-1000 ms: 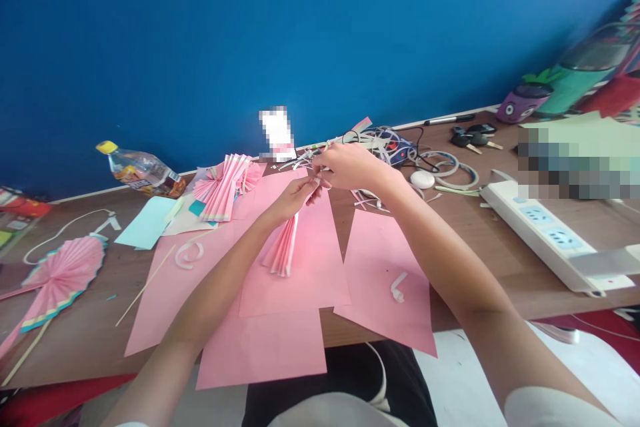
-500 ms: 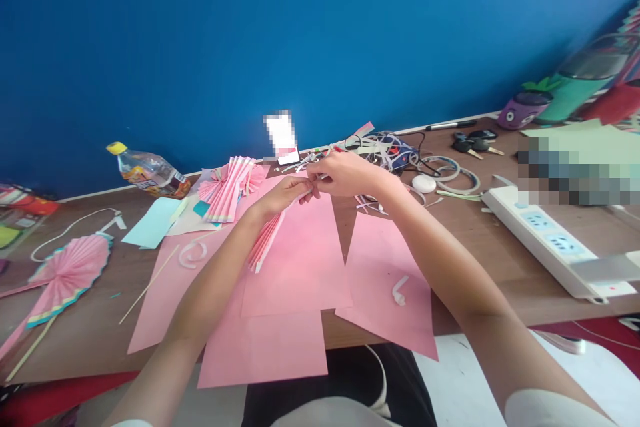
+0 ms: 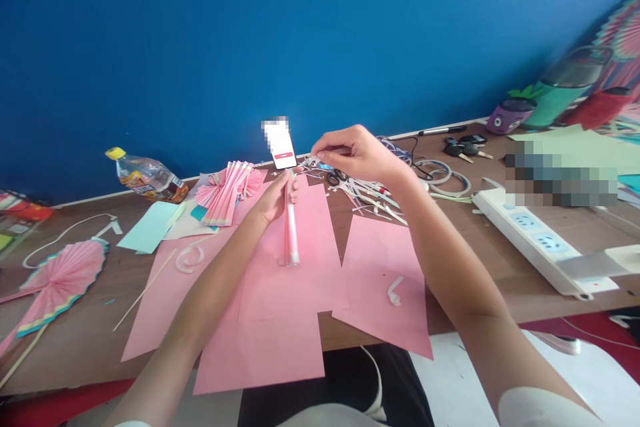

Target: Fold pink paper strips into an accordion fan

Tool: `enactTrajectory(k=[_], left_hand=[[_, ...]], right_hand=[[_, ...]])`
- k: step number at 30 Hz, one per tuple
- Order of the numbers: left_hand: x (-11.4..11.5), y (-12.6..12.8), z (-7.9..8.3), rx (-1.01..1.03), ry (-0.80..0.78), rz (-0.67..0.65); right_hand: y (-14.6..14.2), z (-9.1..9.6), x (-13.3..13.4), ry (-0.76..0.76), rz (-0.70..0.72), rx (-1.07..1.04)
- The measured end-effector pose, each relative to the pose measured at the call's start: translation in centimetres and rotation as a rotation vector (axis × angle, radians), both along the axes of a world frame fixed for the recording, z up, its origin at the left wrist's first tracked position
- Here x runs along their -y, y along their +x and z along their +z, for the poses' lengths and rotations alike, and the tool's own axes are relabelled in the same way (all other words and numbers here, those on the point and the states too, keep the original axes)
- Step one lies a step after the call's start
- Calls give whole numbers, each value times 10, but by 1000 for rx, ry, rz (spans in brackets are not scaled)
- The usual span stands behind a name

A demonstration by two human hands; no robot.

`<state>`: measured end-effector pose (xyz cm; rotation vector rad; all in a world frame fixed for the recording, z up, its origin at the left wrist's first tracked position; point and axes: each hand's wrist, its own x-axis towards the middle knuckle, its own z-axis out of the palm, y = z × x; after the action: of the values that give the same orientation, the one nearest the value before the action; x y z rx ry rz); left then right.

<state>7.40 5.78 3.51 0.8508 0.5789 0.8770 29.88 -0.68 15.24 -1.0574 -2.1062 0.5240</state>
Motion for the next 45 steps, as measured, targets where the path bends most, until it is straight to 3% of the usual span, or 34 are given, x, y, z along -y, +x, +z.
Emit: enactTrajectory(k=[4,12,17,22,27,31,35,38,40,42,45], left_hand=[[0,1,-12,45,-58,-39],[-4,-3,-28,131,-5,-39],[-13,-1,-44,102,-4,69],[-19,1,-48,94,-47,187],[-18,2,-43,113,-58,197],[-19,2,-44,209,-80,234],[-18,3,-44,203,-82,302],[-15,3,-43,180,-88,376],[-14,2,-43,210,-85,422],[-14,2,-44,253,-91,450],[-17,1,-46,312,-77,460]], right_hand=[[-8,-11,-9,-35,21,94],[-27,-43,-28,89,-301,153],[-38,-77,-41,192,-495,454],[-50,-107,-45,85,-394,740],[-57,-130,-49,-33,-317,815],[-58,-138,-54,-56,-366,781],[-60,-135,-51,-54,-357,766],[-66,-127,-38,103,-378,675],[-73,-124,-26,155,-382,482],[-79,-123,-13,-12,-332,212],[-87,-125,2,-415,-245,-74]])
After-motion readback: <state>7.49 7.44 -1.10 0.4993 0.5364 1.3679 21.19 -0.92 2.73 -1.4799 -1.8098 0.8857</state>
